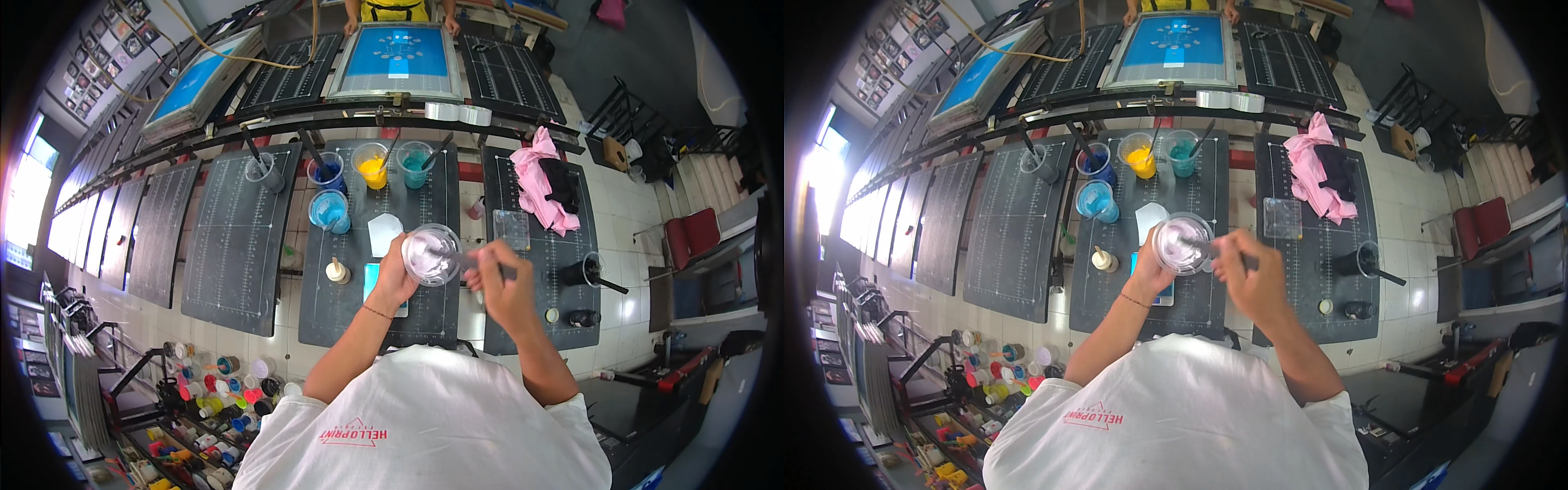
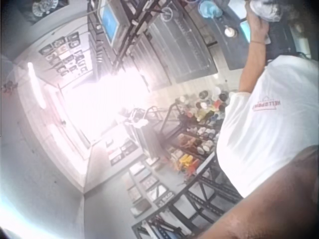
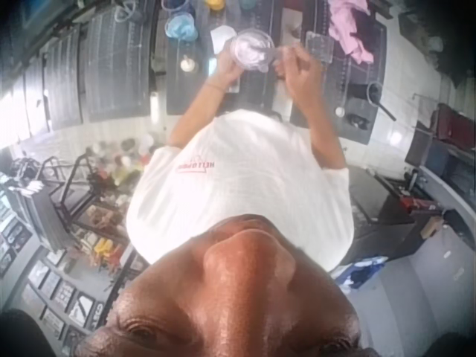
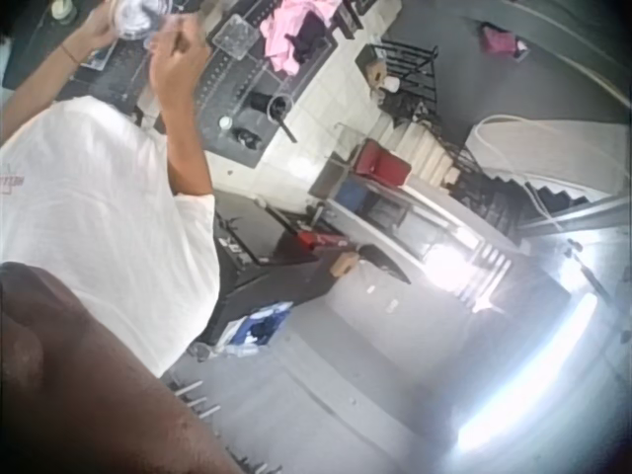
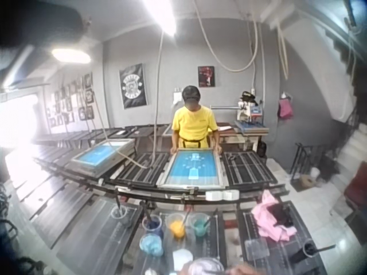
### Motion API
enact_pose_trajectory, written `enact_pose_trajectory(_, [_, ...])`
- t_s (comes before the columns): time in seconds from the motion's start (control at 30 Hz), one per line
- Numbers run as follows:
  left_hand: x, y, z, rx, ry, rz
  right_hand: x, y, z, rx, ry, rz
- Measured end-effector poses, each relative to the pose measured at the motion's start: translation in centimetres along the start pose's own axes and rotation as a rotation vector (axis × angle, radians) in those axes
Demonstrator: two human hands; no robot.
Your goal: The person pours paint from a bottle into a cup on a scale, adds liquid from a smaller bottle, and then stirs the mixture with a stick in a larger container.
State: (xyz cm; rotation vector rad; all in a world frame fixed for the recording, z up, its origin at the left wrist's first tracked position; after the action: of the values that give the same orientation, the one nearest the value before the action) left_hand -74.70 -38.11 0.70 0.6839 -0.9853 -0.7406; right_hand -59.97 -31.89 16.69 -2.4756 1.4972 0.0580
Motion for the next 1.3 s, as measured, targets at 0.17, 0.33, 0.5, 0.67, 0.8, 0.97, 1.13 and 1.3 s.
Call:
enact_pose_trajectory(0.17, [-1.7, -2.0, -0.3, -0.026, 0.016, -0.008, 0.5, 1.7, -0.8, 0.180, -0.115, -0.284])
enact_pose_trajectory(0.33, [-1.7, -1.9, 0.3, -0.049, 0.037, 0.092, -0.4, 1.1, -1.0, 0.232, -0.203, -0.189])
enact_pose_trajectory(0.5, [-0.1, 0.1, 0.7, -0.060, 0.025, 0.042, -1.5, -0.3, -0.6, 0.254, -0.115, 0.011])
enact_pose_trajectory(0.67, [-0.7, -0.8, 0.2, -0.034, 0.019, -0.007, -0.4, 0.7, -0.5, 0.121, 0.023, -0.122])
enact_pose_trajectory(0.8, [-1.0, -0.8, 0.6, -0.075, 0.031, 0.080, -0.4, 0.6, 0.4, 0.114, 0.071, -0.129])
enact_pose_trajectory(0.97, [-1.3, -1.1, 0.9, -0.052, 0.058, 0.056, -0.7, 0.2, 0.7, 0.167, -0.032, -0.009])
enact_pose_trajectory(1.13, [-1.2, -0.8, 0.6, -0.049, 0.051, 0.056, -0.7, -0.6, 0.5, 0.234, -0.032, 0.128])
enact_pose_trajectory(1.3, [-1.5, -1.5, 0.5, -0.025, 0.047, 0.044, -0.6, 0.0, 0.4, 0.120, -0.009, 0.032])
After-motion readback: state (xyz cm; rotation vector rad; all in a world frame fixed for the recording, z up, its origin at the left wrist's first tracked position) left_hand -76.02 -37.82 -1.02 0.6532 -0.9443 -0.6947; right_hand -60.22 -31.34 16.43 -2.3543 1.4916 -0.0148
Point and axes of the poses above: each hand's wrist, its own x-axis away from the middle knuckle, its own y-axis out of the palm, z = x × y, the point moved 7 cm from there along -x, towards the middle knuckle, and after that the axes turned 14 degrees about z, right-handed, at the moved point
